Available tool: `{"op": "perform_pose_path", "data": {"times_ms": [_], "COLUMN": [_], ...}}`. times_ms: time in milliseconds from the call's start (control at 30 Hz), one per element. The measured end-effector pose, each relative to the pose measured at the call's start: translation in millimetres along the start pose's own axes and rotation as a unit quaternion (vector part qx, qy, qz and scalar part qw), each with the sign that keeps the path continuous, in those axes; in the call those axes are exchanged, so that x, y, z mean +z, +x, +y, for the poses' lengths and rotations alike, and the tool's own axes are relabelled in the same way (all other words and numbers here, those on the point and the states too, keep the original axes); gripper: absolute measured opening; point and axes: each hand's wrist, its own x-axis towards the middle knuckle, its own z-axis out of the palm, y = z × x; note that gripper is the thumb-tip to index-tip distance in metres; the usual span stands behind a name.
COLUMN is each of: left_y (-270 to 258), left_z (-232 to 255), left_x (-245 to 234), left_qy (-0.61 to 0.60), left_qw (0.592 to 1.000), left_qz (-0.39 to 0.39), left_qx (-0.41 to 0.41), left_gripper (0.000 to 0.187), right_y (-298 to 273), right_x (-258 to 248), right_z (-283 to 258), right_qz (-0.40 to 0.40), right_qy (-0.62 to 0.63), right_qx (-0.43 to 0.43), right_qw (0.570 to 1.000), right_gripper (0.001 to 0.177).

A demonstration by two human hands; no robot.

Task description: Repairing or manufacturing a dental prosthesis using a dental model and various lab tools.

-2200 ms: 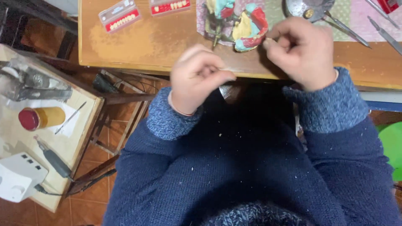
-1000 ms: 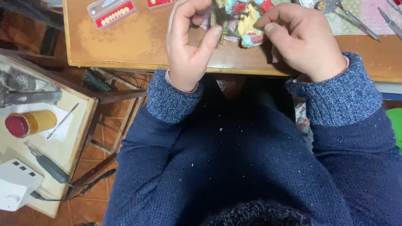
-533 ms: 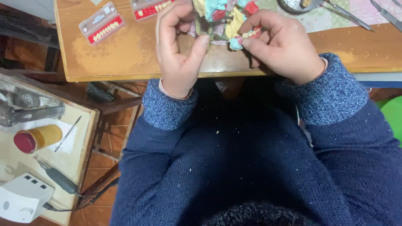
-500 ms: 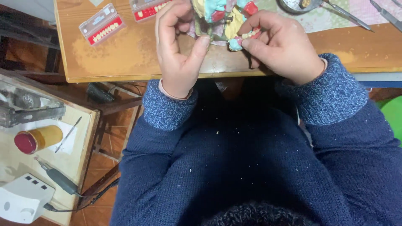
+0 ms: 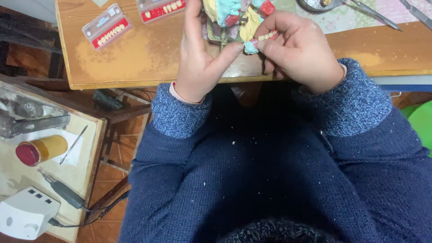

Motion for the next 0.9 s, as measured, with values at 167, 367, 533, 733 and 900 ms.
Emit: {"op": "perform_pose_path", "data": {"times_ms": [167, 367, 533, 733, 900], "left_y": [1.2, 0.0, 0.1, -0.7, -0.3], "left_z": [0.4, -1.9, -3.3, -5.2, -5.5], "left_x": [2.2, 3.6, 3.0, 2.7, 2.2], "left_qy": [0.098, 0.084, 0.111, 0.115, 0.101], "left_qw": [0.995, 0.996, 0.994, 0.993, 0.995], "left_qz": [0.002, 0.004, 0.006, 0.004, -0.001], "left_qx": [0.001, -0.006, 0.005, -0.001, -0.008], "left_gripper": [0.080, 0.080, 0.080, 0.080, 0.080], "right_y": [1.0, 1.2, 1.3, 2.0, 1.7], "right_x": [0.8, -1.1, 0.0, 1.6, 1.1], "right_z": [-1.8, -1.1, 4.4, 11.4, 7.0], "right_qz": [0.008, 0.007, 0.010, 0.015, 0.013], "right_qy": [0.007, -0.021, 0.003, 0.022, 0.015], "right_qx": [-0.001, 0.007, -0.014, -0.024, -0.021], "right_qw": [1.000, 1.000, 1.000, 0.999, 1.000], "right_gripper": [0.010, 0.009, 0.008, 0.007, 0.006]}}
